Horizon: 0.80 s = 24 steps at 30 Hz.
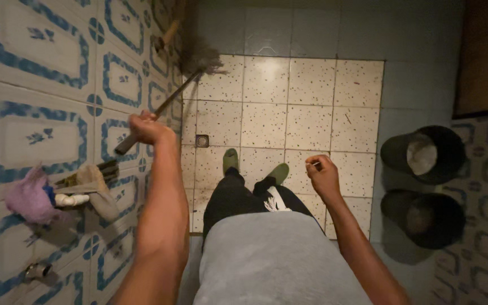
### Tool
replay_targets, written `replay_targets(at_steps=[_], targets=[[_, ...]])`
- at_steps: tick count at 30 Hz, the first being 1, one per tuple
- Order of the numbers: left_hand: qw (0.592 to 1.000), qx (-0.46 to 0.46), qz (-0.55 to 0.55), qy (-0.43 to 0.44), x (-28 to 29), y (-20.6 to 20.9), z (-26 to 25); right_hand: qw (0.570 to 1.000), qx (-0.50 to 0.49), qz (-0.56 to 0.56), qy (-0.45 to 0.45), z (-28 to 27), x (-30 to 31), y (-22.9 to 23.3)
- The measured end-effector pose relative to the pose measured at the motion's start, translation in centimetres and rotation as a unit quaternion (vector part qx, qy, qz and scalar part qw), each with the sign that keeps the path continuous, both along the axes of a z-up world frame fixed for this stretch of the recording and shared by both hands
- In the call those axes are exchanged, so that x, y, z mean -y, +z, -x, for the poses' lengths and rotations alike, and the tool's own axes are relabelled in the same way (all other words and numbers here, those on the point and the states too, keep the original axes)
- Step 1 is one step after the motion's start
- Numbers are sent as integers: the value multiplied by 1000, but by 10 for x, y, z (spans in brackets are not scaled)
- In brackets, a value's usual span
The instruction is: The person mops a tiled bathroom floor using a string mop and two buckets. They repeatedly dip the mop into soapy water, wring it by hand, and push the mop across the floor in back-and-forth strokes, covering the area near the toilet and along the walls.
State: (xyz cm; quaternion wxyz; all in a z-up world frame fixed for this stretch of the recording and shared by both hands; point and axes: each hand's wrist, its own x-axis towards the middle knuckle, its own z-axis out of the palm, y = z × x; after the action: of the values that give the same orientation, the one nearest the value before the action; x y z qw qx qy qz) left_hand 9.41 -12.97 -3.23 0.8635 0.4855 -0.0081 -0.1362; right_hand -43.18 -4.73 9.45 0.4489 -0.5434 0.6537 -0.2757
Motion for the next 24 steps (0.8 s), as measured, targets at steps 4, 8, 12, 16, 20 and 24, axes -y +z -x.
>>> replay_targets(at_steps=[4, 8, 12, 16, 20, 24], targets=[[983, -162, 2, 89, -3, -1, 26, 997, 1, -50, -59, 25, -14, -8], [978, -200, -23, -47, 3, -4, 103, 988, 14, -81, -133, 42, -33, -11], [937, 69, -106, -325, 25, 10, 177, 988, -20, -80, -127, 55, -57, -15], [681, 523, -79, -506, 46, 50, 244, 988, -13, -86, -130, 55, -61, -26], [547, 536, 15, -643, 17, 101, 268, 991, -20, -73, -109, 52, -52, -30], [516, 582, -20, -628, -4, 127, 241, 995, -35, -48, -75, 42, -29, -25]])
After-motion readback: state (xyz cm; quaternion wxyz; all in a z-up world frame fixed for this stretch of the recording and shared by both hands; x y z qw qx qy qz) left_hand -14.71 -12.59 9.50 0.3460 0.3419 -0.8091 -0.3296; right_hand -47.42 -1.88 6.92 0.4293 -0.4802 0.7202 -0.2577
